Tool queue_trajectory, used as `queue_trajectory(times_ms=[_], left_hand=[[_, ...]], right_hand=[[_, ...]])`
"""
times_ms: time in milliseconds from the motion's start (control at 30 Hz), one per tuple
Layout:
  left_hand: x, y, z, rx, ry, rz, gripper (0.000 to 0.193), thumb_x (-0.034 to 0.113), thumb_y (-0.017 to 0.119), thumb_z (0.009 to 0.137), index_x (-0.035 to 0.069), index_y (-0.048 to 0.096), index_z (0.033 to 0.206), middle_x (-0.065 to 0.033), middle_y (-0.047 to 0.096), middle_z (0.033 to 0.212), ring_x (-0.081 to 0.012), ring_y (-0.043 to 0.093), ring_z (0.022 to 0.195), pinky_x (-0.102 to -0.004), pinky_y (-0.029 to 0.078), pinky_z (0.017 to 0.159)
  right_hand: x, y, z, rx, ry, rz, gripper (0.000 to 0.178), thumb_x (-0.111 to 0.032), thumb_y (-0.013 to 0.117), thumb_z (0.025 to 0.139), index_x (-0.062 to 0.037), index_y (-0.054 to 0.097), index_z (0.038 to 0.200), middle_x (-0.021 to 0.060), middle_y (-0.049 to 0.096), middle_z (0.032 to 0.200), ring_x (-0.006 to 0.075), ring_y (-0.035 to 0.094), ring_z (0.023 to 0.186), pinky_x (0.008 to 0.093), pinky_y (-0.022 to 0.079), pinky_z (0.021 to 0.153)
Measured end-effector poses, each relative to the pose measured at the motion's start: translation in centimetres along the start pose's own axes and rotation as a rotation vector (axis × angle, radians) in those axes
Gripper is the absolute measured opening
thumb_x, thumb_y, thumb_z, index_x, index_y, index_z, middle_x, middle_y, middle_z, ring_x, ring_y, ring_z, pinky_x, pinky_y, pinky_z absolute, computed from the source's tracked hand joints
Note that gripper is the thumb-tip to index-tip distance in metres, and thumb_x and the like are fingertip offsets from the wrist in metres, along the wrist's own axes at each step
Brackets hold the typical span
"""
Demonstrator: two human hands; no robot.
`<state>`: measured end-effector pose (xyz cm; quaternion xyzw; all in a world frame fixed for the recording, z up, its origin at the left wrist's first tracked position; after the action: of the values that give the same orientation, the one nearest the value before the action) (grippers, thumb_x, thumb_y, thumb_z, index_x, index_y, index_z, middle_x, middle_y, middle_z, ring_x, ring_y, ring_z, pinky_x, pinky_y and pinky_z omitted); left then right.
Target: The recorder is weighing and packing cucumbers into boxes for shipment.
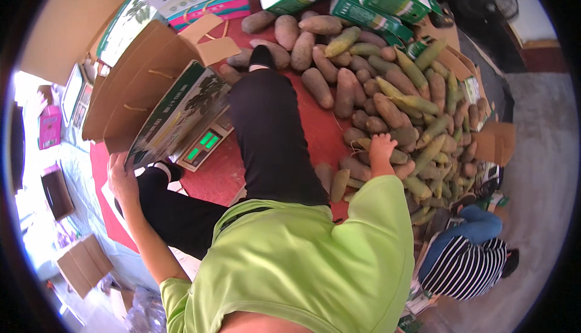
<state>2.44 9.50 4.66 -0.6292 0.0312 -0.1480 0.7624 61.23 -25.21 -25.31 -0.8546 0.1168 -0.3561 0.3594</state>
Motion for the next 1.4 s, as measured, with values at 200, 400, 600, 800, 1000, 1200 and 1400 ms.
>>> queue_trajectory(times_ms=[200,400,600,800,1000,1200,1400], left_hand=[[-0.3,-0.1,-0.1,-0.019,-0.057,-0.004,0.008,0.008,0.061,0.081,0.009,0.065,0.089,-0.0069,0.059,0.089,-0.0298,0.059,0.088,-0.0398,0.047,0.073],[-0.5,-0.4,-0.1,-0.012,-0.07,0.006,0.006,0.01,0.062,0.081,0.01,0.065,0.086,-0.005,0.058,0.087,-0.0275,0.057,0.089,-0.0391,0.047,0.073],[-0.5,-0.3,-0.1,0.015,-0.036,0.006,0.006,0.012,0.061,0.082,0.011,0.066,0.085,-0.0036,0.058,0.086,-0.0257,0.057,0.088,-0.0386,0.047,0.074],[-0.5,-0.5,-0.4,0.042,-0.015,0.008,0.006,0.013,0.061,0.082,0.011,0.065,0.085,-0.0038,0.058,0.087,-0.0263,0.057,0.087,-0.0386,0.047,0.074],[-0.5,-0.7,-0.4,0.049,-0.016,0.01,0.006,0.011,0.061,0.08,0.011,0.065,0.085,-0.0039,0.058,0.087,-0.0264,0.057,0.086,-0.0385,0.047,0.074],[-0.4,-0.6,-0.5,0.044,0.002,0.015,0.007,0.01,0.061,0.08,0.011,0.065,0.085,-0.0036,0.059,0.088,-0.0259,0.057,0.087,-0.0382,0.048,0.074],[-0.5,-0.3,-0.5,0.03,-0.014,0.015,0.008,0.009,0.061,0.079,0.011,0.066,0.086,-0.0035,0.059,0.088,-0.0259,0.058,0.088,-0.0381,0.048,0.075]], right_hand=[[-1.7,0.5,-0.1,-0.006,-0.051,-0.04,0.023,-0.02,0.045,0.093,-0.0195,0.061,0.11,-0.0011,0.061,0.114,0.0186,0.052,0.112,0.0468,0.039,0.088],[-4.7,-8.2,-1.0,0.057,-0.065,0.379,0.037,-0.021,0.07,0.077,-0.0127,0.057,0.11,0.0033,0.061,0.114,0.0242,0.053,0.114,0.0492,0.042,0.088],[-9.0,-20.3,2.8,0.257,-0.49,1.472,0.051,-0.003,0.075,0.071,-0.0025,0.051,0.116,0.0092,0.061,0.108,0.0197,0.059,0.1,0.0322,0.046,0.088],[-11.4,-43.6,-6.7,0.42,-0.929,1.801,0.057,-0.003,0.074,0.073,0.002,0.048,0.123,0.009,0.059,0.113,0.017,0.058,0.102,0.0306,0.046,0.09],[-15.6,-56.2,-15.5,0.516,-1.289,1.767,0.049,-0.008,0.076,0.072,-0.0026,0.054,0.116,0.0068,0.062,0.105,0.0174,0.06,0.096,0.0304,0.047,0.088],[-24.1,-58.2,-19.9,0.568,-1.516,1.458,0.048,-0.015,0.078,0.071,-0.008,0.058,0.114,0.0034,0.064,0.101,0.0152,0.06,0.097,0.0321,0.045,0.085],[-27.9,-55.8,-18.5,0.852,-1.41,0.929,0.049,-0.026,0.075,0.075,-0.0059,0.058,0.116,0.0063,0.064,0.105,0.0192,0.059,0.098,0.0322,0.046,0.087]])
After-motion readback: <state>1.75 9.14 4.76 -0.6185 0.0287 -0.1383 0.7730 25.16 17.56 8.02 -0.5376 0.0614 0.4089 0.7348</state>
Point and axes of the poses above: each hand's wrist, its own z-axis towards the middle knuckle, its own y-axis out of the palm, x = y × z, the point moved 9 cm from there along z, towards the middle knuckle
